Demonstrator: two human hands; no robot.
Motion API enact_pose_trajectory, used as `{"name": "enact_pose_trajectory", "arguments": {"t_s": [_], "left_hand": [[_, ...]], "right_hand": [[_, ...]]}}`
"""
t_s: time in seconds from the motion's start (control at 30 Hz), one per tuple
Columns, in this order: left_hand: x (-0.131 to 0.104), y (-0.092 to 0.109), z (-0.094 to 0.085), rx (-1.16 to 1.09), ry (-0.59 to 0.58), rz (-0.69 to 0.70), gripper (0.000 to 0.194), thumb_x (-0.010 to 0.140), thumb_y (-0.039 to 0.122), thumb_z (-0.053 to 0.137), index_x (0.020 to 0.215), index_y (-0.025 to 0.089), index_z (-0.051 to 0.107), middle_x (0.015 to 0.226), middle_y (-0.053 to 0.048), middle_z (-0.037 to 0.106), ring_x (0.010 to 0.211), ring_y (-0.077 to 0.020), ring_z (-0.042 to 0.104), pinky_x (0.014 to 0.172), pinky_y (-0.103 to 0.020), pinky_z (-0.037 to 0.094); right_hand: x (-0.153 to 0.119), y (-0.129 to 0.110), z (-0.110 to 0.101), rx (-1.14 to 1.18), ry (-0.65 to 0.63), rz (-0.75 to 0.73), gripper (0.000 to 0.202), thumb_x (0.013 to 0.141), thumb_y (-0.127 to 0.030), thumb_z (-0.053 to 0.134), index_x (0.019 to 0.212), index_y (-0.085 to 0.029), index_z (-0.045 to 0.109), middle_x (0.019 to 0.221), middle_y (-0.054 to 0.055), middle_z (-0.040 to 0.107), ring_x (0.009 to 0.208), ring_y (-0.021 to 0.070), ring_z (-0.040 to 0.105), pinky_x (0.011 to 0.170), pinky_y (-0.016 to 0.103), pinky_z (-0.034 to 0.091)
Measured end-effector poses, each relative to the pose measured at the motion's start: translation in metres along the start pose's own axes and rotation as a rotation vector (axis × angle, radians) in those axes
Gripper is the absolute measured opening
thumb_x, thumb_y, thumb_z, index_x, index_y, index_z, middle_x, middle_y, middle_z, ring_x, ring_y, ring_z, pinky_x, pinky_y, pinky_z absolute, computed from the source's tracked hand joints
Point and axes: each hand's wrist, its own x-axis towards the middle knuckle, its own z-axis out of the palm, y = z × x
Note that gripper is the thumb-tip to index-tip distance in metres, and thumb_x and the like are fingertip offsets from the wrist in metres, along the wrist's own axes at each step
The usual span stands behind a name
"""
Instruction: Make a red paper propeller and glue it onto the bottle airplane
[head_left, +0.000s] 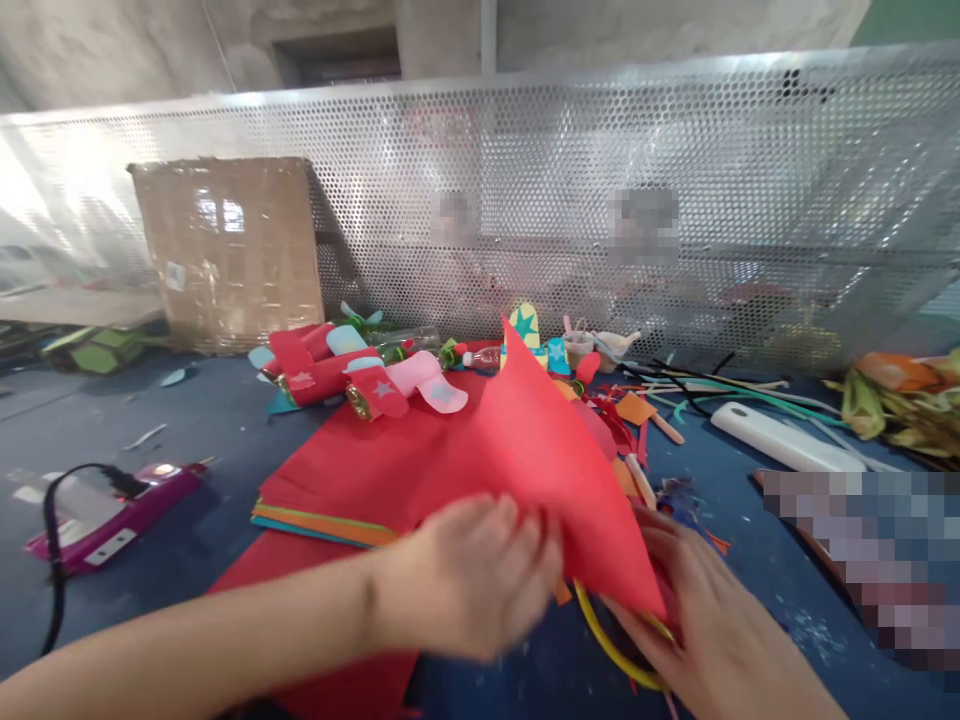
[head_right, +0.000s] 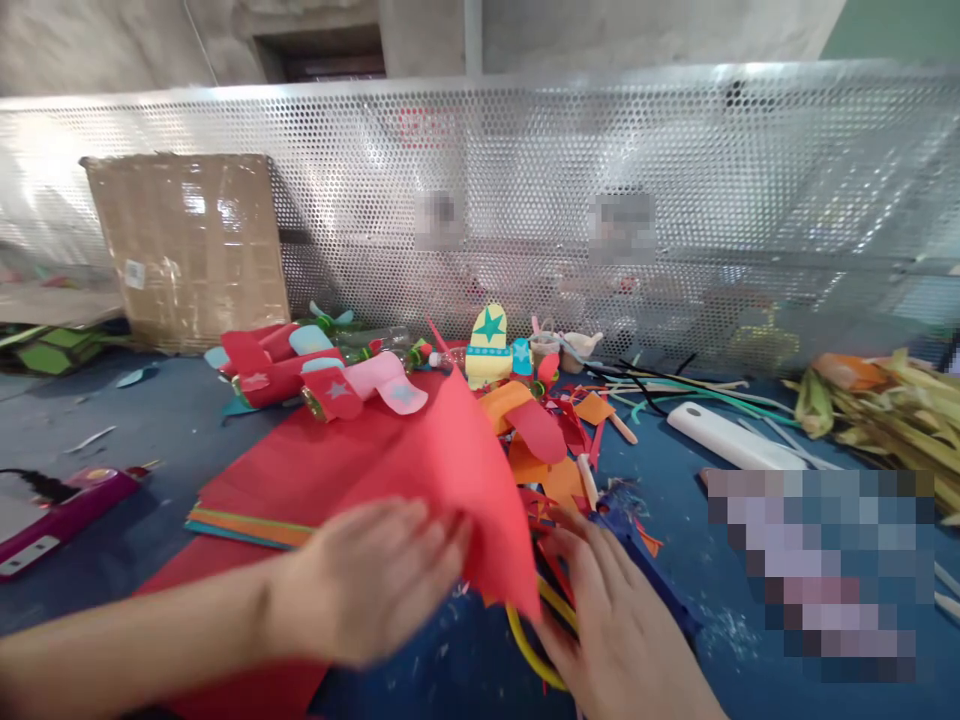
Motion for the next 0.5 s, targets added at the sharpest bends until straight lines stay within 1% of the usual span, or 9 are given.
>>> {"name": "enact_pose_trajectory", "arguments": {"t_s": [0.03, 0.1, 0.13, 0.2, 0.3, 0.33, 0.37, 0.47, 0.5], "left_hand": [[-0.002, 0.019, -0.002, -0.060, -0.021, 0.042, 0.026, 0.087, 0.019, 0.047, 0.102, 0.011, 0.067, 0.094, -0.009, 0.073, 0.078, -0.0197, 0.067, 0.067, -0.033, 0.054], [-0.008, 0.050, -0.001, -0.153, -0.123, 0.034, 0.024, 0.084, 0.018, 0.054, 0.105, 0.014, 0.066, 0.097, -0.007, 0.073, 0.080, -0.0174, 0.066, 0.069, -0.030, 0.053], [-0.011, 0.061, 0.002, -0.165, -0.158, 0.021, 0.024, 0.084, 0.020, 0.055, 0.105, 0.015, 0.066, 0.094, -0.006, 0.073, 0.075, -0.0170, 0.065, 0.064, -0.029, 0.053], [-0.016, 0.074, 0.009, -0.202, -0.158, 0.039, 0.022, 0.082, 0.019, 0.056, 0.101, 0.017, 0.067, 0.093, -0.004, 0.073, 0.070, -0.0161, 0.063, 0.058, -0.028, 0.051], [-0.020, 0.074, 0.015, -0.239, -0.161, 0.012, 0.019, 0.082, 0.017, 0.055, 0.097, 0.018, 0.067, 0.082, -0.003, 0.071, 0.064, -0.0159, 0.061, 0.046, -0.029, 0.044], [-0.020, 0.072, 0.014, -0.256, -0.155, -0.006, 0.019, 0.083, 0.017, 0.055, 0.097, 0.018, 0.067, 0.079, -0.002, 0.070, 0.062, -0.0156, 0.061, 0.043, -0.029, 0.043], [-0.019, 0.069, 0.013, -0.276, -0.144, -0.024, 0.019, 0.083, 0.016, 0.054, 0.098, 0.017, 0.067, 0.078, -0.001, 0.070, 0.060, -0.0151, 0.060, 0.042, -0.028, 0.042], [-0.018, 0.062, 0.007, -0.338, -0.108, -0.047, 0.019, 0.084, 0.016, 0.055, 0.100, 0.016, 0.065, 0.081, -0.002, 0.070, 0.062, -0.0148, 0.060, 0.046, -0.028, 0.045], [-0.018, 0.061, 0.006, -0.346, -0.112, -0.061, 0.018, 0.085, 0.017, 0.056, 0.101, 0.015, 0.065, 0.083, -0.002, 0.071, 0.064, -0.0152, 0.061, 0.047, -0.028, 0.046]], "right_hand": [[-0.001, 0.000, -0.005, 0.009, 0.053, -0.006, 0.024, 0.091, -0.026, 0.045, 0.111, -0.015, 0.051, 0.110, 0.019, 0.064, 0.102, 0.0283, 0.065, 0.077, 0.039, 0.059], [-0.002, -0.001, -0.016, 0.046, 0.110, -0.052, 0.028, 0.087, -0.020, 0.052, 0.115, -0.024, 0.054, 0.120, 0.014, 0.061, 0.112, 0.0278, 0.060, 0.085, 0.039, 0.056], [-0.001, -0.002, -0.021, 0.070, 0.108, -0.097, 0.031, 0.085, -0.018, 0.054, 0.114, -0.029, 0.056, 0.122, 0.010, 0.062, 0.114, 0.0272, 0.059, 0.088, 0.041, 0.054], [0.003, -0.005, -0.028, 0.113, 0.047, -0.215, 0.034, 0.084, -0.017, 0.056, 0.112, -0.036, 0.061, 0.118, 0.004, 0.066, 0.112, 0.0252, 0.061, 0.094, 0.042, 0.051], [0.012, -0.008, -0.030, 0.135, -0.077, -0.347, 0.032, 0.087, -0.018, 0.052, 0.111, -0.035, 0.065, 0.109, 0.000, 0.072, 0.102, 0.0193, 0.066, 0.095, 0.035, 0.051], [0.014, -0.007, -0.029, 0.129, -0.082, -0.362, 0.032, 0.088, -0.017, 0.050, 0.110, -0.034, 0.066, 0.107, -0.001, 0.072, 0.099, 0.0175, 0.068, 0.094, 0.032, 0.051], [0.016, -0.006, -0.027, 0.120, -0.056, -0.373, 0.032, 0.088, -0.016, 0.048, 0.107, -0.034, 0.066, 0.106, -0.002, 0.073, 0.097, 0.0163, 0.068, 0.094, 0.031, 0.052], [0.017, 0.003, -0.025, 0.039, 0.024, -0.405, 0.030, 0.086, -0.011, 0.046, 0.097, -0.030, 0.068, 0.108, -0.001, 0.073, 0.097, 0.0172, 0.068, 0.093, 0.033, 0.052], [0.017, 0.007, -0.025, -0.005, -0.011, -0.427, 0.030, 0.084, -0.010, 0.046, 0.094, -0.028, 0.068, 0.110, 0.001, 0.072, 0.098, 0.0186, 0.068, 0.090, 0.034, 0.053]]}}
